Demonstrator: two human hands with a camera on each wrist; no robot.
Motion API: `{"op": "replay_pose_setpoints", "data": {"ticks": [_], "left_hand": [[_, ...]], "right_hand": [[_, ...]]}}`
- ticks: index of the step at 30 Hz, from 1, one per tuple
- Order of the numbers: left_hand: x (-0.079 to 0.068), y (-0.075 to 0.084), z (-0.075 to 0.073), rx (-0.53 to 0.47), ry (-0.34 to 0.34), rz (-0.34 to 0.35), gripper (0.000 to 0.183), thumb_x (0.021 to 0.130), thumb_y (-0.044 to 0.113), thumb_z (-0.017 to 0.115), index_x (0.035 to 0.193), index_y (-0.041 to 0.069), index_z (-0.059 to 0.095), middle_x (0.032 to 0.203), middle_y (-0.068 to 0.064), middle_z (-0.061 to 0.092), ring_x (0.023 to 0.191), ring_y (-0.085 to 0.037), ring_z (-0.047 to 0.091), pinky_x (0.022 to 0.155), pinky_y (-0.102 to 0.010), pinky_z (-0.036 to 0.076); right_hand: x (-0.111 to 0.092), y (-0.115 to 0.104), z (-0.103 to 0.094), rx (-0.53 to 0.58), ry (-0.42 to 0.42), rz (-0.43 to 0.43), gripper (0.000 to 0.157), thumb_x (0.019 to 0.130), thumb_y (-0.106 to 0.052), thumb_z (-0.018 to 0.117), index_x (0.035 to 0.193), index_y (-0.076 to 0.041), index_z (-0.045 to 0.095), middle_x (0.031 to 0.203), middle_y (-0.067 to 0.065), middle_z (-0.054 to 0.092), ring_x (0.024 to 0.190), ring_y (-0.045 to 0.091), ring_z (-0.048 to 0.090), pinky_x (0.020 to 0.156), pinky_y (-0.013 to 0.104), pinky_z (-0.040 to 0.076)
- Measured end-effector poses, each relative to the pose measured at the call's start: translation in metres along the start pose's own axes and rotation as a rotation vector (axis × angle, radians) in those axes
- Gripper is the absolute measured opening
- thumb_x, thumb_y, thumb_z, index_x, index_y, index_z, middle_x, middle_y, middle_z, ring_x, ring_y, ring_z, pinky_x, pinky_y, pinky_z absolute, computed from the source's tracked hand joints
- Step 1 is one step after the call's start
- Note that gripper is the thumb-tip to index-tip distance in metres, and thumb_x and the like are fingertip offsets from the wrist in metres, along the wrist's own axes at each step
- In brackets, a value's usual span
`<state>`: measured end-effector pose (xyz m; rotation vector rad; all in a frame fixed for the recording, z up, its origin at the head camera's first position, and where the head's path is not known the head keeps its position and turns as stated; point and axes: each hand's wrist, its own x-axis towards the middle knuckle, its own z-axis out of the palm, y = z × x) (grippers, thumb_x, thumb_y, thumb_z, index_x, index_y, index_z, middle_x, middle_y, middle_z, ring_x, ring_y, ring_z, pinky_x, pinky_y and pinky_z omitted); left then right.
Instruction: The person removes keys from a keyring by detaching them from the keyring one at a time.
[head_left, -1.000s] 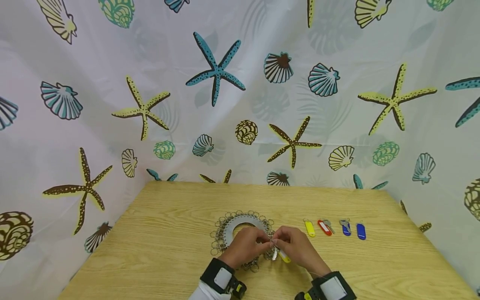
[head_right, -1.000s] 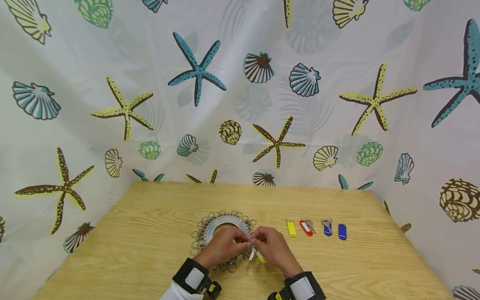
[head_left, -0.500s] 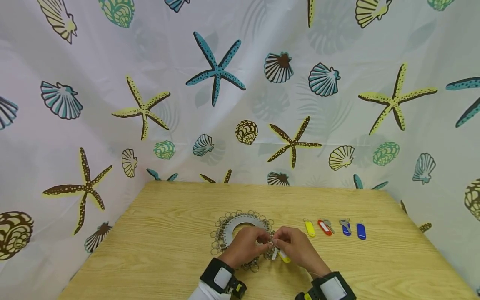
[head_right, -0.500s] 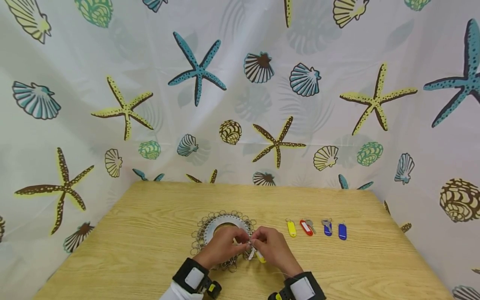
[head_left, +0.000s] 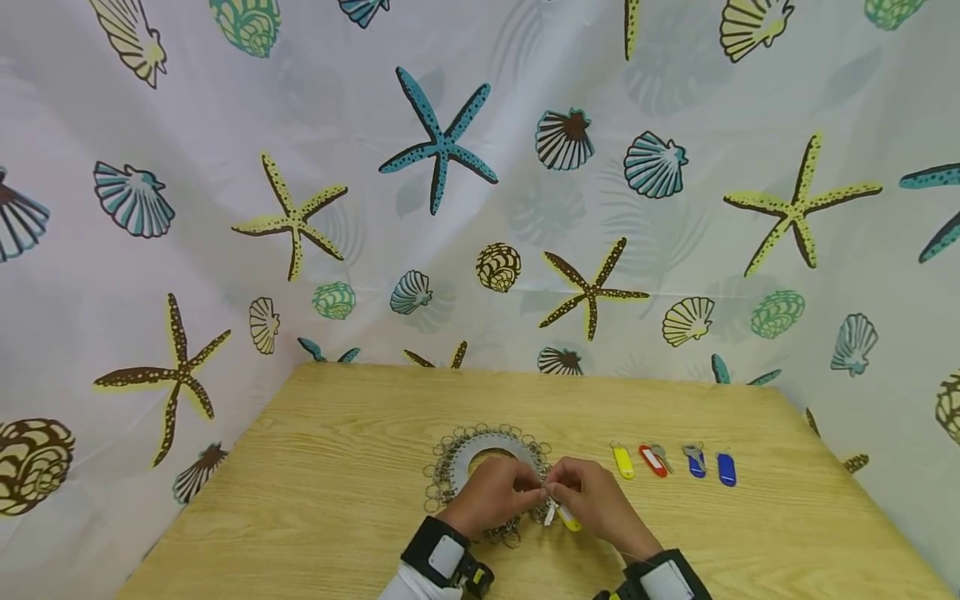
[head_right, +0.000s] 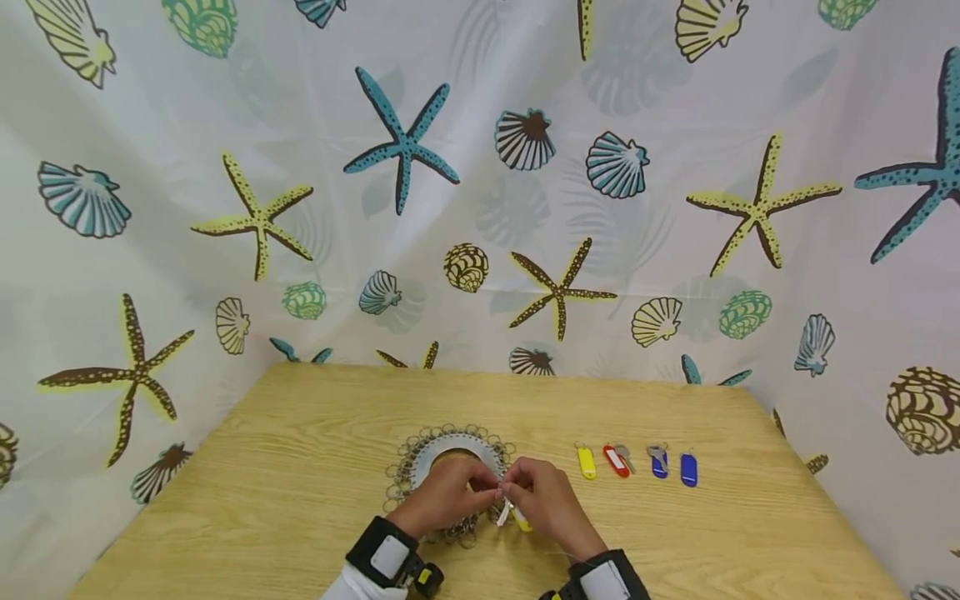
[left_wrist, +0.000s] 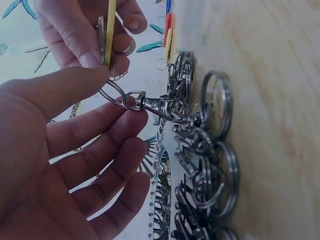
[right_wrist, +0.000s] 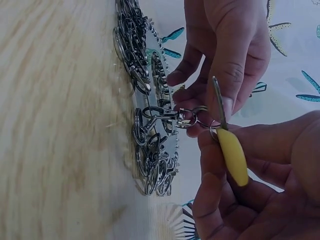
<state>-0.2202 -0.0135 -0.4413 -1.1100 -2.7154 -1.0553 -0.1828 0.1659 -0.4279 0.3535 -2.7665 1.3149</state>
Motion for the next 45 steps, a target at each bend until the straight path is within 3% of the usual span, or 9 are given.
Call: {"op": "replay_pose_setpoints", "data": {"ticks": [17,21,28,36,45], "left_hand": [[0.001,-0.0002,-0.0006,0.049,-0.012,0.074,0.014,0.086,0.021,0.072,0.098,0.014,0.073,0.091,0.003,0.07,0.083,-0.011,0.065,0.07,-0.019,0.051],[0.0005,0.0002,-0.0003,0.015,-0.01,0.048,0.016,0.089,0.024,0.07,0.101,0.014,0.073,0.092,0.002,0.07,0.084,-0.013,0.065,0.07,-0.02,0.052],[-0.0012,0.0005,0.0001,-0.02,-0.013,-0.016,0.017,0.092,0.029,0.065,0.094,0.015,0.075,0.086,0.007,0.07,0.075,-0.002,0.062,0.065,-0.02,0.052],[0.0002,-0.0009,0.0011,-0.006,-0.016,0.002,0.015,0.09,0.026,0.068,0.096,0.015,0.077,0.087,0.008,0.071,0.077,-0.001,0.062,0.067,-0.02,0.052],[0.001,0.0006,0.001,0.048,-0.01,0.032,0.018,0.088,0.024,0.071,0.101,0.013,0.076,0.091,0.004,0.072,0.082,-0.008,0.065,0.069,-0.02,0.052]], "right_hand": [[-0.0015,-0.0013,-0.0017,0.006,0.018,-0.002,0.006,0.09,-0.006,0.065,0.085,-0.008,0.067,0.08,0.0,0.066,0.07,0.012,0.057,0.064,0.031,0.047],[-0.0021,-0.0017,-0.0026,0.021,0.01,0.004,0.005,0.091,-0.009,0.064,0.087,-0.007,0.067,0.081,0.001,0.066,0.069,0.012,0.057,0.062,0.03,0.046],[-0.0018,-0.0003,-0.0031,0.032,0.005,-0.006,0.004,0.091,-0.009,0.065,0.088,-0.008,0.068,0.083,0.001,0.067,0.073,0.013,0.059,0.064,0.031,0.047],[-0.0013,0.0018,-0.0026,0.027,0.013,-0.002,0.005,0.091,-0.009,0.065,0.088,-0.009,0.069,0.083,0.0,0.068,0.072,0.012,0.059,0.065,0.031,0.047],[-0.0008,0.0014,-0.0026,0.026,0.024,0.019,0.005,0.091,-0.008,0.065,0.087,-0.008,0.068,0.081,0.0,0.067,0.068,0.012,0.056,0.062,0.029,0.046]]}}
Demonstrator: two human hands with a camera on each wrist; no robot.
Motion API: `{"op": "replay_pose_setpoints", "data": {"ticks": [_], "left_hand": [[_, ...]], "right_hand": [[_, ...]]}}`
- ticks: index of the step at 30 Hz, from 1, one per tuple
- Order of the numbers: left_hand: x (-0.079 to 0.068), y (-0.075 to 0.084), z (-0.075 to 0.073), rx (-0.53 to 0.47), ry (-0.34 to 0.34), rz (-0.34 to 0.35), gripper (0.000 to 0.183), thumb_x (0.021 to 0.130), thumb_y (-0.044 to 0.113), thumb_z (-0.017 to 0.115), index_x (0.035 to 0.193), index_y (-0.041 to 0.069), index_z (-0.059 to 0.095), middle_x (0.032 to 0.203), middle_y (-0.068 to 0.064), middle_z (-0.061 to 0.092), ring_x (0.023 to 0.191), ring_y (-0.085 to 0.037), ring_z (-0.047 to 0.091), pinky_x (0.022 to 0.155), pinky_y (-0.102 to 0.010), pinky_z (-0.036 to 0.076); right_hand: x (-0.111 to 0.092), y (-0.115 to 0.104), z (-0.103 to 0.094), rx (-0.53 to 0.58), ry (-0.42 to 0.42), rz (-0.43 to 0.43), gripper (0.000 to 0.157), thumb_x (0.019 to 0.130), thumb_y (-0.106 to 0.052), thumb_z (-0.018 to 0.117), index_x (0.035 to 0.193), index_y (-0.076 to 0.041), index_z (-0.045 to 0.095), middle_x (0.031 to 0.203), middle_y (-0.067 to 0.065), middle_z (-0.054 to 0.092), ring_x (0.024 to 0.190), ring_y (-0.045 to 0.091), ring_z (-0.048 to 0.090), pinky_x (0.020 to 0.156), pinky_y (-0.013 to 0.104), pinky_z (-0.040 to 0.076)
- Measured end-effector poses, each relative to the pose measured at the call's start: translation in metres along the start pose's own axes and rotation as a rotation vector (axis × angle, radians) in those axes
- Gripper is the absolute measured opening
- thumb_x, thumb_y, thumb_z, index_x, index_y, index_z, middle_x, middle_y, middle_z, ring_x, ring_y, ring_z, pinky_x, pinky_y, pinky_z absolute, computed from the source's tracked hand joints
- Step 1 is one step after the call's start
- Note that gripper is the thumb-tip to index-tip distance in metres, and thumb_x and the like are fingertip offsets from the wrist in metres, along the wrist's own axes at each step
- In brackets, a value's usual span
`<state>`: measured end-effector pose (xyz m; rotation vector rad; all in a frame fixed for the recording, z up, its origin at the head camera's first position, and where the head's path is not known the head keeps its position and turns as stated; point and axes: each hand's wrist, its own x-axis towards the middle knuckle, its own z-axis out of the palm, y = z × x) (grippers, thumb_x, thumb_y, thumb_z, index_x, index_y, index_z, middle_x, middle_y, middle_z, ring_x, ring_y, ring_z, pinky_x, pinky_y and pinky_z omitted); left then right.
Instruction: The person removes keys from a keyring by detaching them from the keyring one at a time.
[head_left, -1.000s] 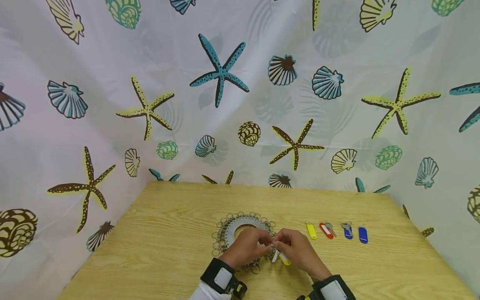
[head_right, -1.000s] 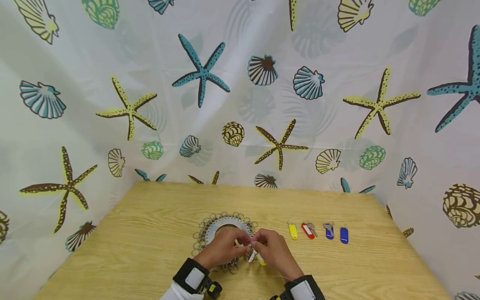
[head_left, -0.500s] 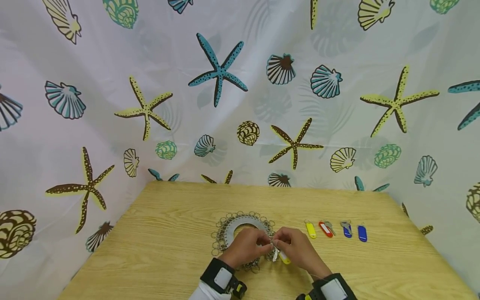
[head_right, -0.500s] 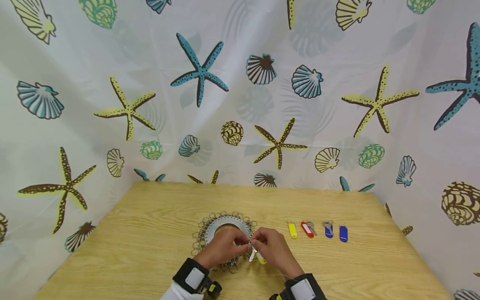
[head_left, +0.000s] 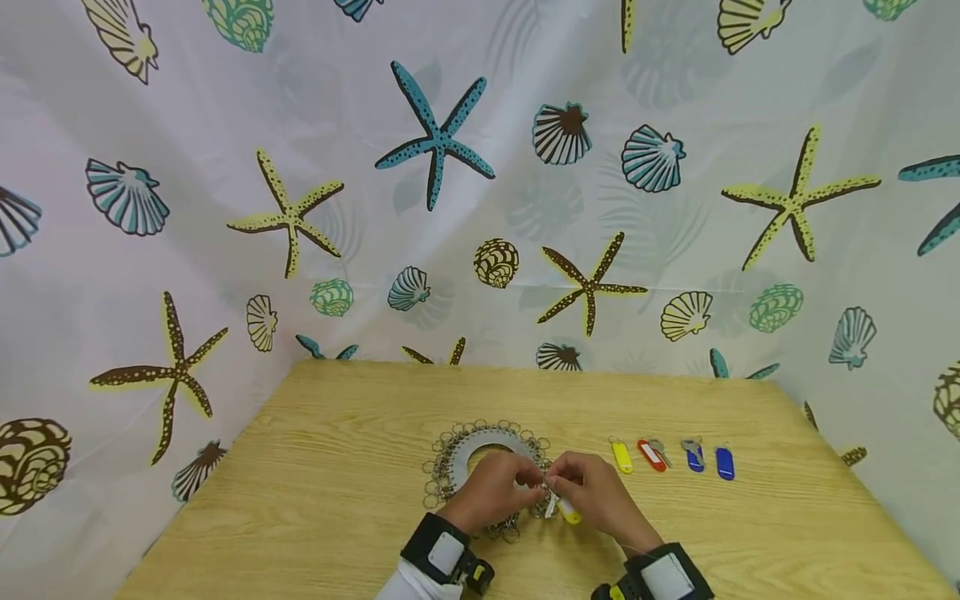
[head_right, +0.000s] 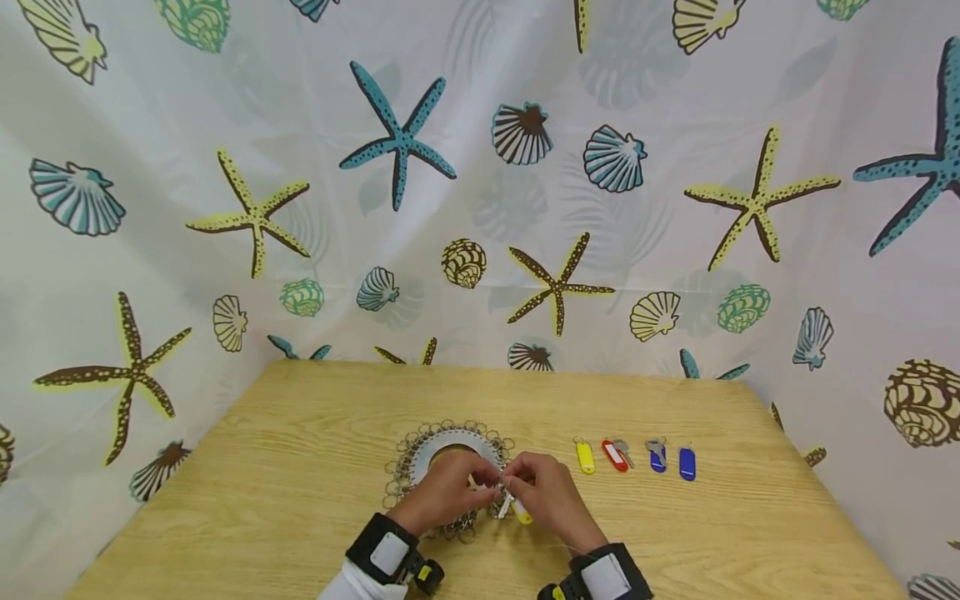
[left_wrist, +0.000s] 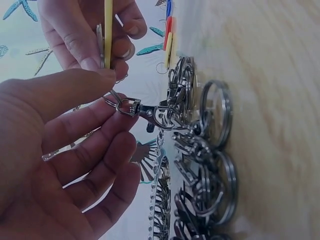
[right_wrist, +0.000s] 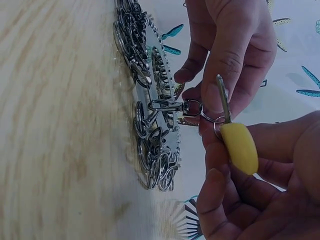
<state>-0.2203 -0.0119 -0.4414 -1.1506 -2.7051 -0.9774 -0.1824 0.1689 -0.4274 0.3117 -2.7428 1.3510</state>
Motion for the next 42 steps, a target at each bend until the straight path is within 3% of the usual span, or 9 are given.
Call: {"op": "replay_pose_setpoints", "data": {"ticks": [8,15,22,28,35,42], "left_hand": [[0.0,0.0,-0.001,-0.009,-0.01,0.01,0.019,0.085,0.022,0.074,0.101,0.014,0.076,0.093,0.004,0.072,0.083,-0.01,0.066,0.07,-0.019,0.052],[0.001,0.001,0.0,-0.047,-0.062,0.01,0.018,0.083,0.021,0.075,0.099,0.012,0.075,0.092,0.006,0.072,0.084,-0.008,0.066,0.071,-0.019,0.052],[0.002,0.001,0.001,-0.039,-0.102,0.085,0.017,0.082,0.018,0.076,0.097,0.01,0.078,0.095,0.004,0.074,0.087,-0.008,0.067,0.074,-0.019,0.053],[0.002,-0.001,0.005,-0.047,-0.113,0.137,0.015,0.083,0.016,0.075,0.097,0.01,0.078,0.095,0.002,0.074,0.087,-0.008,0.067,0.076,-0.02,0.054],[0.002,-0.002,0.007,-0.012,-0.108,0.138,0.016,0.083,0.018,0.076,0.098,0.012,0.078,0.097,0.003,0.073,0.09,-0.01,0.066,0.078,-0.021,0.053],[0.002,0.001,0.003,-0.026,-0.135,0.088,0.018,0.086,0.019,0.073,0.102,0.012,0.077,0.102,0.003,0.073,0.092,-0.01,0.066,0.077,-0.021,0.052]], "right_hand": [[0.001,0.002,0.001,-0.047,0.02,-0.005,0.006,0.089,-0.007,0.066,0.085,-0.01,0.069,0.079,-0.002,0.066,0.068,0.011,0.055,0.062,0.029,0.046],[0.006,0.017,-0.016,-0.034,0.035,0.015,0.005,0.091,-0.006,0.064,0.088,-0.005,0.068,0.08,0.001,0.065,0.069,0.013,0.057,0.063,0.03,0.048],[0.029,0.034,-0.037,-0.154,0.09,0.102,0.005,0.09,-0.007,0.065,0.087,-0.007,0.069,0.083,0.002,0.064,0.07,0.013,0.056,0.059,0.028,0.046],[0.042,0.042,-0.046,-0.264,0.046,0.115,0.007,0.09,-0.005,0.064,0.084,-0.005,0.067,0.078,0.004,0.063,0.066,0.014,0.054,0.057,0.029,0.044],[0.044,0.045,-0.047,-0.319,0.046,0.113,0.009,0.087,-0.003,0.065,0.078,-0.003,0.066,0.07,0.004,0.061,0.061,0.015,0.054,0.053,0.029,0.045],[0.041,0.04,-0.048,-0.395,0.034,0.097,0.006,0.087,-0.008,0.065,0.083,-0.004,0.068,0.077,0.005,0.066,0.062,0.016,0.056,0.053,0.032,0.046]]}}
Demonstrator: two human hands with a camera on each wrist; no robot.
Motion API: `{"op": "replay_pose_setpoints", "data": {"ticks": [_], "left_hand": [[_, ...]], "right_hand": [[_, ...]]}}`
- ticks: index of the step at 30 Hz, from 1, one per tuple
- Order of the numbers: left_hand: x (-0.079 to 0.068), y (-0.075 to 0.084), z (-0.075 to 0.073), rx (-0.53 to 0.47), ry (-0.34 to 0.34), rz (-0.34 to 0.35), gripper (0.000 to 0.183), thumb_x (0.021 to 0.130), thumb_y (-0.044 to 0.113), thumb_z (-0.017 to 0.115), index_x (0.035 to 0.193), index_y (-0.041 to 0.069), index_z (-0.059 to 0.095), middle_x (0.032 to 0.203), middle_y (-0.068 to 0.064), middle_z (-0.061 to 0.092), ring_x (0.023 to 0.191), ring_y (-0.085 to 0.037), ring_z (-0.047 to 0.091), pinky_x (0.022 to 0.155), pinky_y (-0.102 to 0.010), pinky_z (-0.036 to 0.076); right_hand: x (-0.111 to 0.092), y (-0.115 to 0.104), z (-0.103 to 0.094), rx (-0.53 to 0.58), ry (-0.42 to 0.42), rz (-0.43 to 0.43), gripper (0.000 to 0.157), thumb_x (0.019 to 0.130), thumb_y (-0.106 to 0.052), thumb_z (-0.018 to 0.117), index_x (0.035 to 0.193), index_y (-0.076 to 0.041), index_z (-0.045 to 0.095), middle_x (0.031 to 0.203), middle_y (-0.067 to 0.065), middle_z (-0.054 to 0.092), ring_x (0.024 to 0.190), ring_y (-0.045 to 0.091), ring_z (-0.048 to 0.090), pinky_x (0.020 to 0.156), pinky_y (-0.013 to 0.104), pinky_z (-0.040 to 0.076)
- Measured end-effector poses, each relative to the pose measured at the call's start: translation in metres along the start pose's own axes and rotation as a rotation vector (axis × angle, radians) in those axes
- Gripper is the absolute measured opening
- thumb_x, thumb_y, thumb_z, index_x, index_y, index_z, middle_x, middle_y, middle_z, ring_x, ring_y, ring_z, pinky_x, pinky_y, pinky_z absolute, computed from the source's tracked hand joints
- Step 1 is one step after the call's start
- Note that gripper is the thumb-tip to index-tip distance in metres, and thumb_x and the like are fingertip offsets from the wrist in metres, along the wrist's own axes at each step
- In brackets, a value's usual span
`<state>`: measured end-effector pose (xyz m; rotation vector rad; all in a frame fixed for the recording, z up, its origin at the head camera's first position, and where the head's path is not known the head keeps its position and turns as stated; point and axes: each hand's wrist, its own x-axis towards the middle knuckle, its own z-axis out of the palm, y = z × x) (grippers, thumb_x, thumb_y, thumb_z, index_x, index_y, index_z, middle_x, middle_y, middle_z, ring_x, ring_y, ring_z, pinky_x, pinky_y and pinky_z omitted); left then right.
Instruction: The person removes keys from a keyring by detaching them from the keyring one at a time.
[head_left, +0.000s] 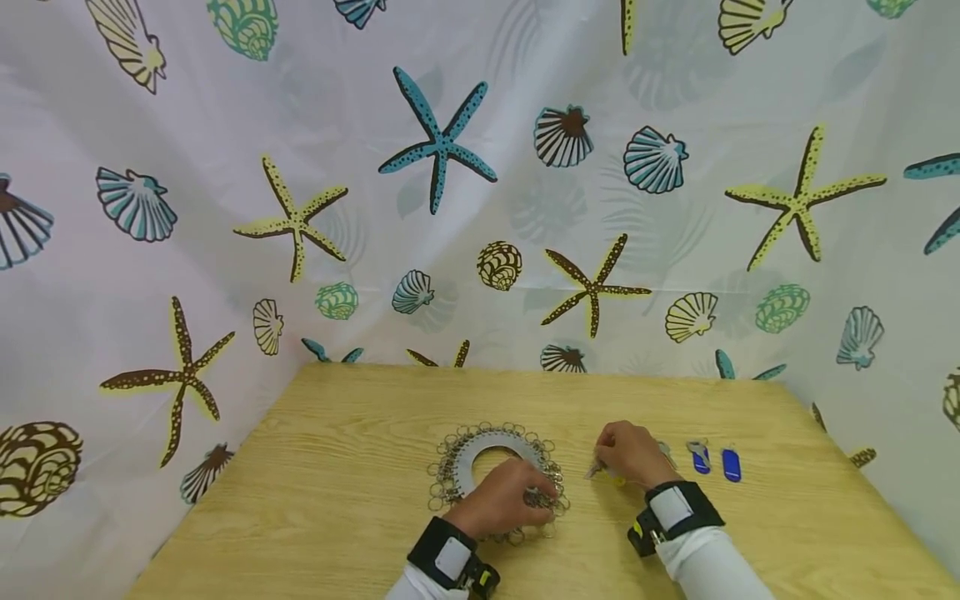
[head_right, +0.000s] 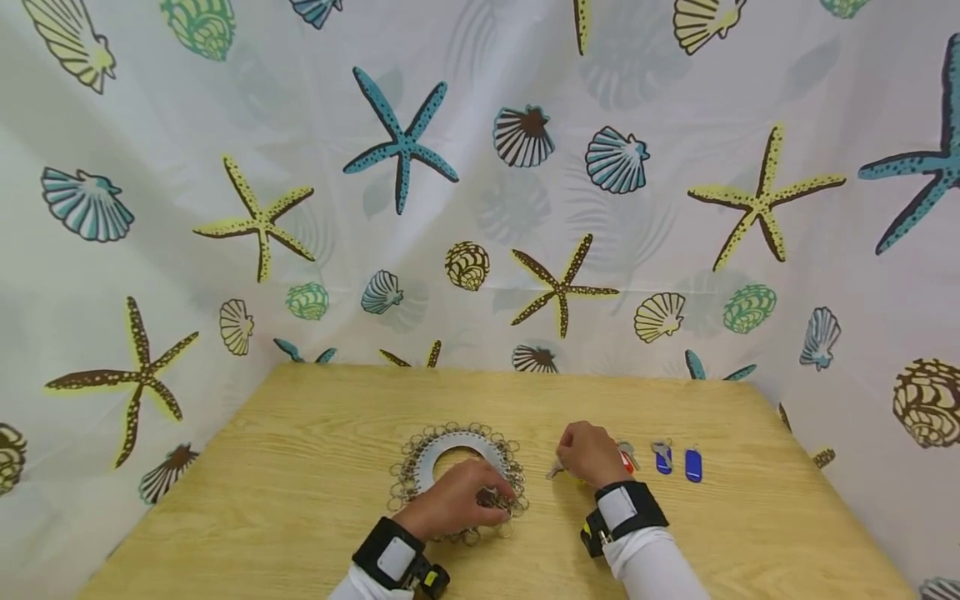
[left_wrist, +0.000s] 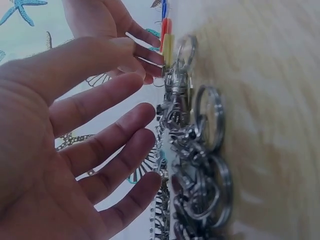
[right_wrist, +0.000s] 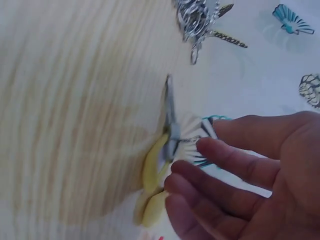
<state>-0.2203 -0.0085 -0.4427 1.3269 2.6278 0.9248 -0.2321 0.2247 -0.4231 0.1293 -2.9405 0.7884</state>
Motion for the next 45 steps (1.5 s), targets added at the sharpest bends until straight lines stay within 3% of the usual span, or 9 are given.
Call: {"op": "replay_pose_setpoints", "data": {"ticks": [8,14,17,20,23,25,28,31,45], "left_hand": [[-0.027,-0.013,-0.017,-0.055,0.057,-0.189,0.021,0.096,0.023,0.061,0.108,0.013,0.074,0.104,0.004,0.069,0.098,-0.014,0.063,0.08,-0.03,0.053],[-0.052,-0.029,-0.034,0.014,0.076,-0.175,0.02,0.095,0.021,0.061,0.104,0.011,0.076,0.099,0.003,0.071,0.09,-0.012,0.066,0.076,-0.028,0.054],[-0.06,-0.033,-0.039,0.062,0.096,-0.157,0.017,0.094,0.018,0.062,0.083,0.012,0.074,0.076,0.006,0.065,0.067,-0.006,0.058,0.065,-0.025,0.048],[-0.066,-0.034,-0.042,0.097,0.108,-0.156,0.032,0.094,0.015,0.062,0.062,0.017,0.058,0.057,0.01,0.041,0.052,-0.003,0.034,0.055,-0.024,0.034],[-0.067,-0.033,-0.043,0.128,0.103,-0.153,0.039,0.094,0.013,0.061,0.058,0.018,0.049,0.055,0.007,0.028,0.05,-0.006,0.023,0.053,-0.026,0.027],[-0.067,-0.033,-0.043,0.151,0.101,-0.164,0.032,0.094,0.013,0.061,0.062,0.018,0.061,0.057,0.008,0.044,0.049,-0.005,0.034,0.054,-0.026,0.033],[-0.066,-0.033,-0.042,0.166,0.08,-0.199,0.019,0.093,0.016,0.062,0.081,0.012,0.076,0.084,-0.002,0.071,0.068,-0.011,0.062,0.063,-0.026,0.049],[-0.063,-0.035,-0.041,0.188,0.067,-0.218,0.018,0.093,0.019,0.063,0.094,0.012,0.079,0.111,-0.008,0.071,0.093,-0.019,0.068,0.075,-0.033,0.055],[-0.033,-0.035,-0.035,0.353,0.095,-0.213,0.019,0.091,0.016,0.063,0.09,0.008,0.08,0.119,-0.011,0.068,0.099,-0.025,0.067,0.055,-0.023,0.04]], "right_hand": [[-0.023,-0.037,0.014,-0.036,-0.061,-0.177,0.005,0.088,-0.012,0.067,0.088,-0.007,0.071,0.091,0.008,0.07,0.079,0.025,0.065,0.07,0.044,0.053],[-0.041,-0.059,0.025,0.009,-0.156,-0.391,0.016,0.09,-0.011,0.065,0.102,-0.003,0.072,0.101,0.01,0.071,0.093,0.026,0.067,0.077,0.044,0.054],[-0.046,-0.066,0.031,0.002,-0.204,-0.461,0.017,0.091,-0.013,0.064,0.103,-0.004,0.073,0.101,0.006,0.072,0.091,0.018,0.067,0.076,0.038,0.055],[-0.05,-0.069,0.037,-0.042,-0.227,-0.497,0.012,0.09,-0.014,0.065,0.096,-0.01,0.075,0.091,-0.002,0.071,0.078,0.008,0.063,0.067,0.03,0.053],[-0.053,-0.069,0.041,-0.103,-0.206,-0.51,0.008,0.089,-0.016,0.067,0.086,-0.016,0.074,0.077,-0.01,0.065,0.065,0.002,0.053,0.058,0.025,0.045],[-0.054,-0.068,0.042,-0.127,-0.192,-0.507,0.01,0.089,-0.016,0.067,0.081,-0.018,0.071,0.071,-0.012,0.059,0.06,0.002,0.046,0.056,0.023,0.039],[-0.054,-0.067,0.042,-0.135,-0.176,-0.511,0.012,0.089,-0.016,0.066,0.078,-0.018,0.068,0.068,-0.012,0.055,0.059,0.003,0.044,0.055,0.023,0.036],[-0.052,-0.065,0.042,-0.12,-0.178,-0.502,0.012,0.09,-0.015,0.065,0.079,-0.018,0.067,0.069,-0.012,0.053,0.06,0.004,0.044,0.055,0.023,0.037],[-0.021,-0.045,0.043,-0.076,-0.173,-0.432,0.007,0.092,-0.011,0.062,0.087,-0.012,0.067,0.078,-0.004,0.057,0.067,0.01,0.05,0.06,0.029,0.041]]}}
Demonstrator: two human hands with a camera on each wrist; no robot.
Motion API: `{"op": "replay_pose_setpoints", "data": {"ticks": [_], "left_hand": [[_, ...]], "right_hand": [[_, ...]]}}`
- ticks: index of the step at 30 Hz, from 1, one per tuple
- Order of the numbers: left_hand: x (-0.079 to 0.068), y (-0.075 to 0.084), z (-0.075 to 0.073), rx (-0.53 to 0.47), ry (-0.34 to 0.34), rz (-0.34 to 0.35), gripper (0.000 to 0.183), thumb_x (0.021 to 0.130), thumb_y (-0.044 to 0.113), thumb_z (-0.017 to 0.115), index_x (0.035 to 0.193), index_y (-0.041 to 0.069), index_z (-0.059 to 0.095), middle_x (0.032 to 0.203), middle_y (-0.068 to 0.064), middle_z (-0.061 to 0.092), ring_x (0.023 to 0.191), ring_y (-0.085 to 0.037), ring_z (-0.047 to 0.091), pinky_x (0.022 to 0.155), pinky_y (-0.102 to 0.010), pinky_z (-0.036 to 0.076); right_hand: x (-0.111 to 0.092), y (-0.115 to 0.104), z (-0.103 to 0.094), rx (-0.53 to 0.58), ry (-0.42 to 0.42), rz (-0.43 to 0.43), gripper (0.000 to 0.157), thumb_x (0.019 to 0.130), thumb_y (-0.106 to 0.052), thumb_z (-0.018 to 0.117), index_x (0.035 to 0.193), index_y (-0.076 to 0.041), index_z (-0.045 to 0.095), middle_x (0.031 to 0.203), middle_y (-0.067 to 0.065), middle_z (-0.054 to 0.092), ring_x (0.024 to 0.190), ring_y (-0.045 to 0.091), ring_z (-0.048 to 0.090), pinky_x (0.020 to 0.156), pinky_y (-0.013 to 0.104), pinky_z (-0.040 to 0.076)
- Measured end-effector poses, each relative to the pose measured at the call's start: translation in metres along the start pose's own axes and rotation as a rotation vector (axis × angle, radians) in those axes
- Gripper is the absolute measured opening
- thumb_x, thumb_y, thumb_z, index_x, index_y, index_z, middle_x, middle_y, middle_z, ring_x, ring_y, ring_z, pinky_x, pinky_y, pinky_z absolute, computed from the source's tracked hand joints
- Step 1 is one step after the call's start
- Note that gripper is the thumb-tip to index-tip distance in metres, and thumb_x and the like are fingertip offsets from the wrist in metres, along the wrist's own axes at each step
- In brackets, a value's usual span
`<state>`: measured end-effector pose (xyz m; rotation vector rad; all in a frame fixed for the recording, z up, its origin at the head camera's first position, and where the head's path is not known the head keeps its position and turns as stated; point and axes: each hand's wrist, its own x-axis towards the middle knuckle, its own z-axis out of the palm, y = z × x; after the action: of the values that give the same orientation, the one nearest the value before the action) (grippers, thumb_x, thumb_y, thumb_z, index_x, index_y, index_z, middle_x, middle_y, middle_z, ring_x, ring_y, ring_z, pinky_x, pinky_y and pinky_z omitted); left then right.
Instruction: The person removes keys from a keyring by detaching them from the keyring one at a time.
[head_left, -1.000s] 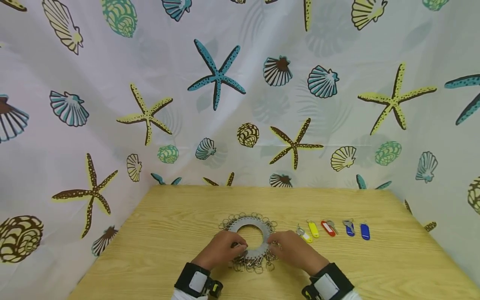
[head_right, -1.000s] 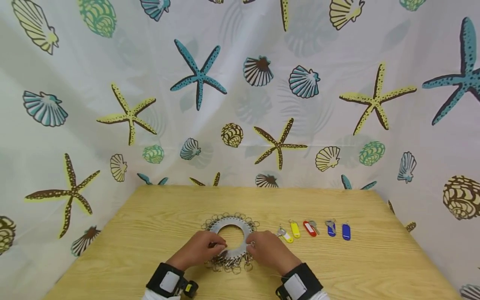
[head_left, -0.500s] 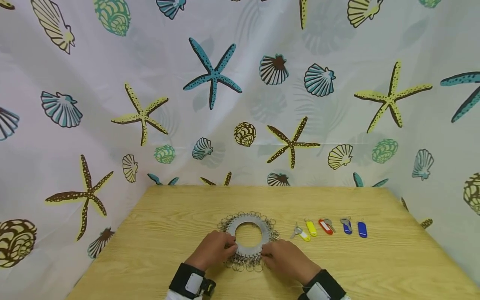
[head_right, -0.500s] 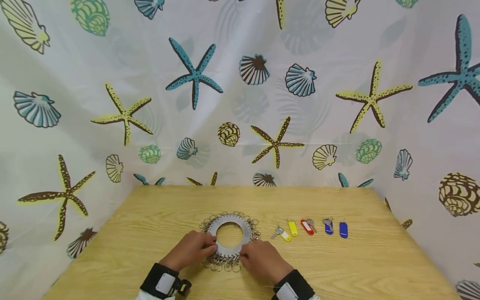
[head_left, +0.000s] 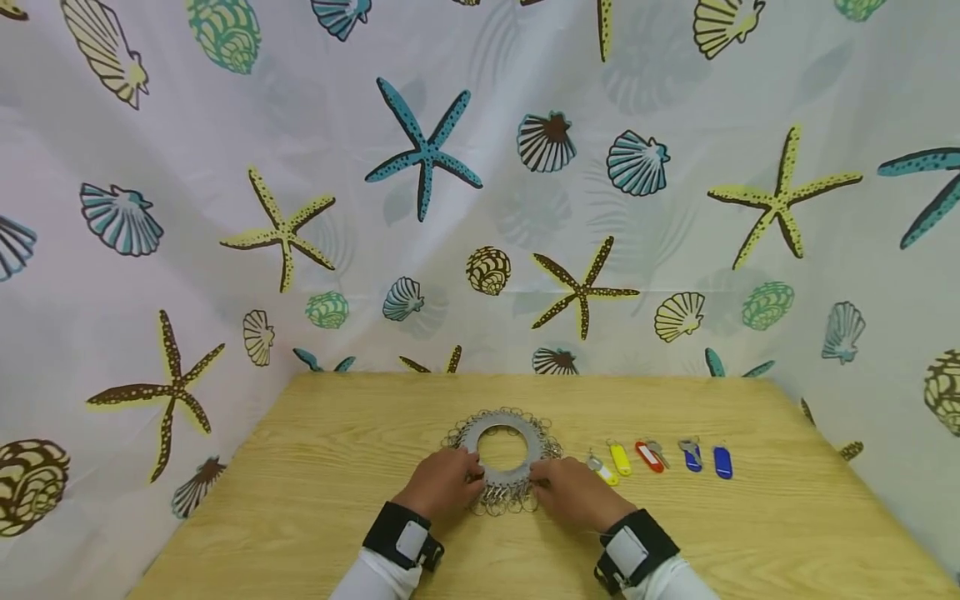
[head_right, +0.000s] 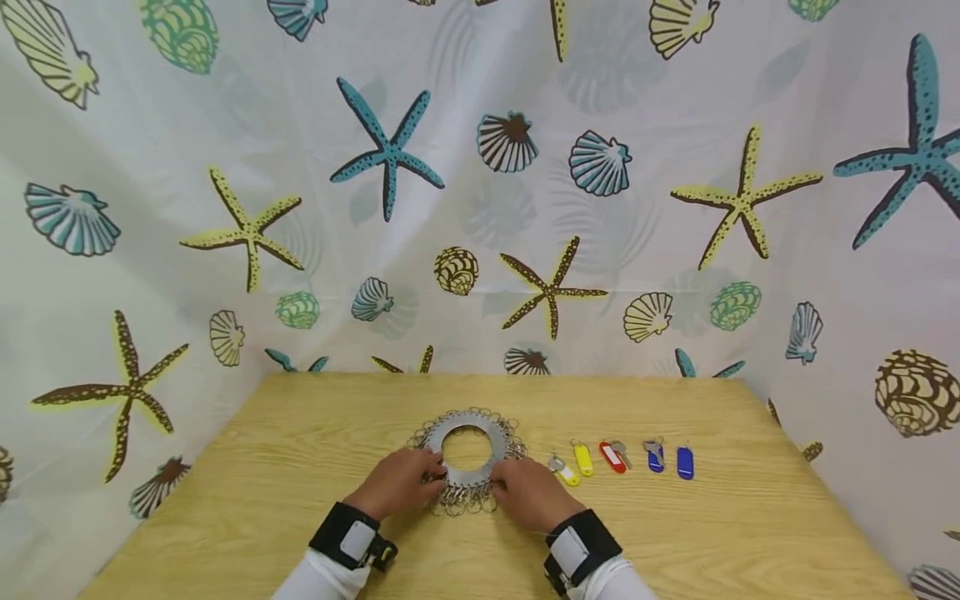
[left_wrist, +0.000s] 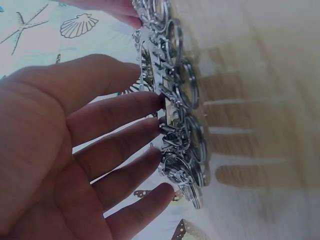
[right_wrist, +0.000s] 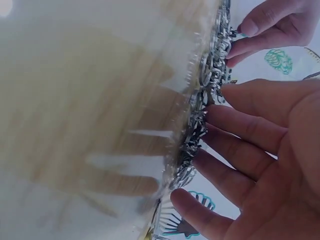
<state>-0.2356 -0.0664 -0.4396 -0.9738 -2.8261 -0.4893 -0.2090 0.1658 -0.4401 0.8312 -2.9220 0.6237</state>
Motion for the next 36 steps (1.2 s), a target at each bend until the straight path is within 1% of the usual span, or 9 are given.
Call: {"op": "replay_pose_setpoints", "data": {"ticks": [4,6,10,14,20,21,27,31,36], "left_hand": [[0.008,0.002,0.003,-0.015,0.014,-0.009,0.019,0.091,0.014,0.063,0.091,0.005,0.079,0.122,-0.015,0.066,0.115,-0.032,0.06,0.063,-0.028,0.049],[0.012,0.003,0.005,-0.017,0.018,-0.011,0.018,0.091,0.015,0.065,0.095,0.004,0.078,0.123,-0.015,0.065,0.118,-0.034,0.057,0.075,-0.033,0.055],[0.02,0.003,0.009,-0.034,0.021,0.006,0.021,0.089,0.014,0.067,0.104,0.003,0.075,0.126,-0.018,0.063,0.123,-0.038,0.052,0.094,-0.044,0.05],[0.03,-0.003,0.018,-0.025,0.032,0.039,0.021,0.092,0.018,0.064,0.103,0.005,0.075,0.128,-0.019,0.061,0.124,-0.038,0.051,0.094,-0.045,0.05],[0.041,-0.002,0.018,0.001,-0.021,-0.024,0.03,0.092,0.022,0.064,0.117,0.006,0.071,0.133,-0.016,0.058,0.129,-0.036,0.047,0.097,-0.045,0.047],[0.041,0.002,0.014,-0.003,-0.042,-0.048,0.031,0.091,0.019,0.065,0.118,0.004,0.07,0.133,-0.017,0.057,0.129,-0.037,0.046,0.099,-0.045,0.046],[0.049,0.002,0.018,0.019,-0.063,-0.067,0.031,0.092,0.021,0.065,0.119,0.006,0.07,0.135,-0.017,0.056,0.129,-0.036,0.046,0.1,-0.045,0.045],[0.054,-0.003,0.024,0.027,-0.068,-0.076,0.033,0.092,0.024,0.064,0.12,0.007,0.07,0.136,-0.015,0.056,0.129,-0.034,0.047,0.101,-0.043,0.045],[0.059,-0.007,0.023,0.006,-0.061,-0.083,0.031,0.092,0.022,0.063,0.118,0.006,0.07,0.136,-0.015,0.056,0.129,-0.033,0.047,0.101,-0.043,0.045]], "right_hand": [[0.002,0.002,-0.003,0.013,0.001,0.031,0.013,0.092,-0.01,0.063,0.101,-0.006,0.071,0.097,0.006,0.068,0.085,0.021,0.064,0.07,0.038,0.051],[0.004,0.003,-0.005,0.019,0.004,0.038,0.01,0.092,-0.009,0.062,0.097,-0.006,0.07,0.091,0.008,0.067,0.08,0.023,0.062,0.068,0.039,0.05],[0.006,0.006,-0.01,0.015,0.009,0.057,0.01,0.093,-0.008,0.06,0.083,-0.008,0.062,0.07,0.0,0.049,0.063,0.015,0.046,0.058,0.033,0.037],[0.008,0.009,-0.011,0.018,0.021,0.064,0.015,0.092,-0.006,0.06,0.078,-0.006,0.056,0.066,-0.002,0.037,0.06,0.013,0.038,0.056,0.032,0.031],[0.013,0.014,-0.01,0.014,0.012,0.107,0.004,0.092,-0.007,0.061,0.09,-0.004,0.064,0.074,0.001,0.049,0.069,0.017,0.046,0.062,0.037,0.037],[0.014,0.014,-0.009,0.012,0.01,0.113,0.004,0.091,-0.007,0.062,0.093,-0.004,0.064,0.077,0.002,0.052,0.071,0.018,0.048,0.063,0.038,0.038],[0.018,0.02,-0.009,-0.011,0.023,0.126,0.015,0.089,-0.005,0.065,0.102,0.001,0.067,0.091,0.011,0.064,0.082,0.026,0.059,0.072,0.046,0.048],[0.02,0.021,-0.011,-0.013,0.031,0.125,0.017,0.088,-0.004,0.065,0.104,0.001,0.068,0.095,0.013,0.066,0.086,0.027,0.062,0.075,0.047,0.05],[0.025,0.023,-0.011,-0.012,0.036,0.121,0.011,0.088,-0.003,0.064,0.098,0.0,0.067,0.087,0.01,0.062,0.079,0.023,0.057,0.069,0.044,0.047]]}}
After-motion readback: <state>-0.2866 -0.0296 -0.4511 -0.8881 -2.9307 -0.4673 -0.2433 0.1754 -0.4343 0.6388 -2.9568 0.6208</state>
